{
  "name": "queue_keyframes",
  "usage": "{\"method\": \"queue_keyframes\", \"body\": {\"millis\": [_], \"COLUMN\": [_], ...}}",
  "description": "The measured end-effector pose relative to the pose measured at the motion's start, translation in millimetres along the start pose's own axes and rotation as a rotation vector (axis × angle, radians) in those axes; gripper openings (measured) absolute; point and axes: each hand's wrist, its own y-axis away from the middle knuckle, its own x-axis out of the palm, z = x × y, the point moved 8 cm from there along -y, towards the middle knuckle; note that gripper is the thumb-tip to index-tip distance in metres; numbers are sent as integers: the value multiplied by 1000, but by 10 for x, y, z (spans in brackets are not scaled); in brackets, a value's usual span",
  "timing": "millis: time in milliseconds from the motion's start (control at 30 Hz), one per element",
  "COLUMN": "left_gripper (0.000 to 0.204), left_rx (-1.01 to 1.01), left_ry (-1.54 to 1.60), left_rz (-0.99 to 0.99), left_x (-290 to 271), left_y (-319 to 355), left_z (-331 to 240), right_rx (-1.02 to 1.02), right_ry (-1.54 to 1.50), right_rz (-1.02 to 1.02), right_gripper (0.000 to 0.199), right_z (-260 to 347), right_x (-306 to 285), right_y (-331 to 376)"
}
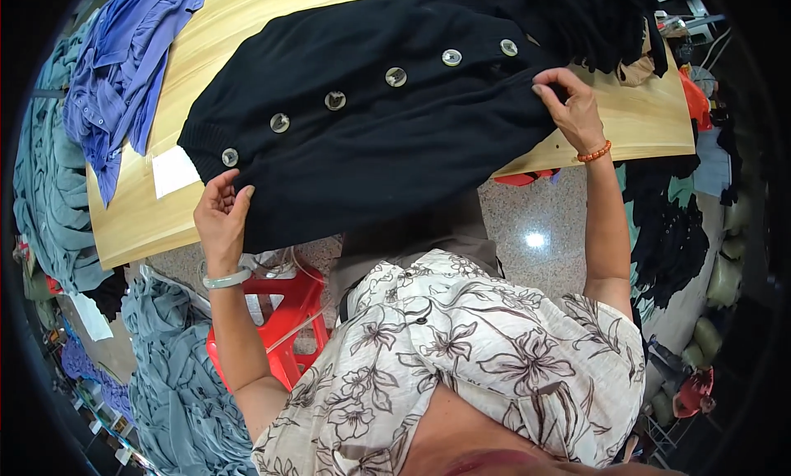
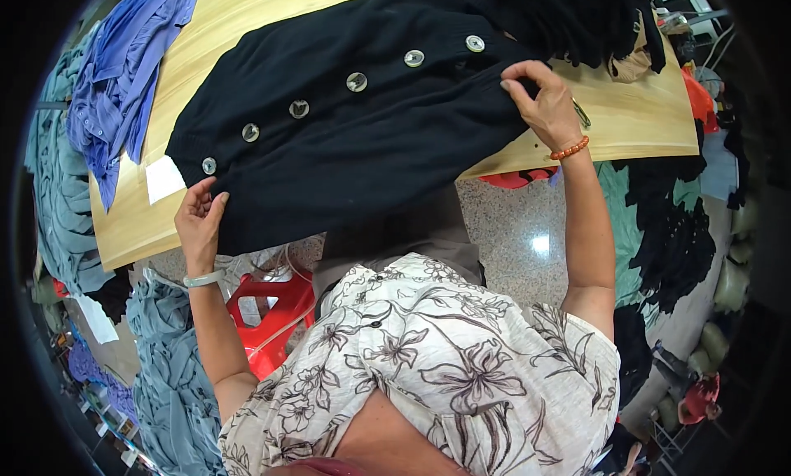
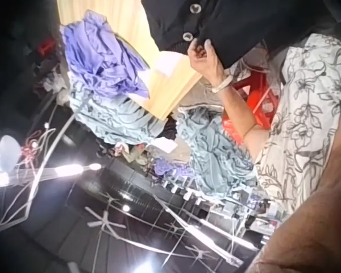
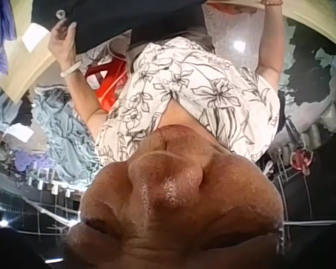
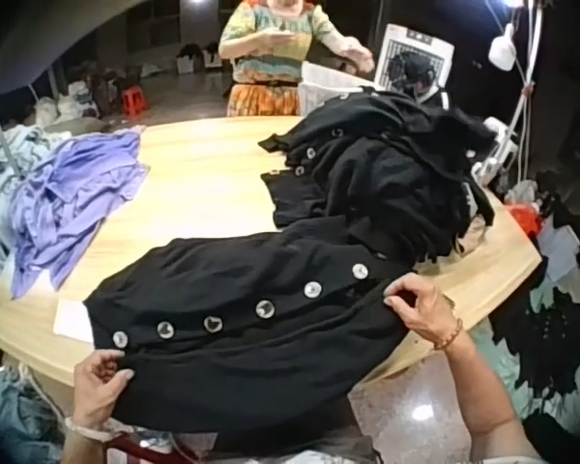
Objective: Inspect and trim loose threads from black sweaters using scissors.
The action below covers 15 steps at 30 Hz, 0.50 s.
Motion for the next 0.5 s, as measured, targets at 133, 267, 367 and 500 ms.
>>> {"method": "queue_keyframes", "body": {"millis": [133, 267, 367, 500], "left_gripper": [21, 17, 16, 11], "left_rx": [-21, 18, 56, 76], "left_ry": [138, 102, 49, 48], "left_rz": [11, 10, 6, -19], "left_x": [-80, -108, -112, -71], "left_y": [15, 25, 43, 30], "left_z": [96, 43, 68, -82], "right_rx": [-166, -305, -379, -525], "right_ry": [148, 566, 67, -374], "right_rz": [-408, -413, -171, 197], "right_gripper": [9, 17, 17, 36], "right_z": [286, 689, 1283, 2255], "right_x": [-354, -81, 623, 1740], "right_y": [-16, -94, -95, 232]}}
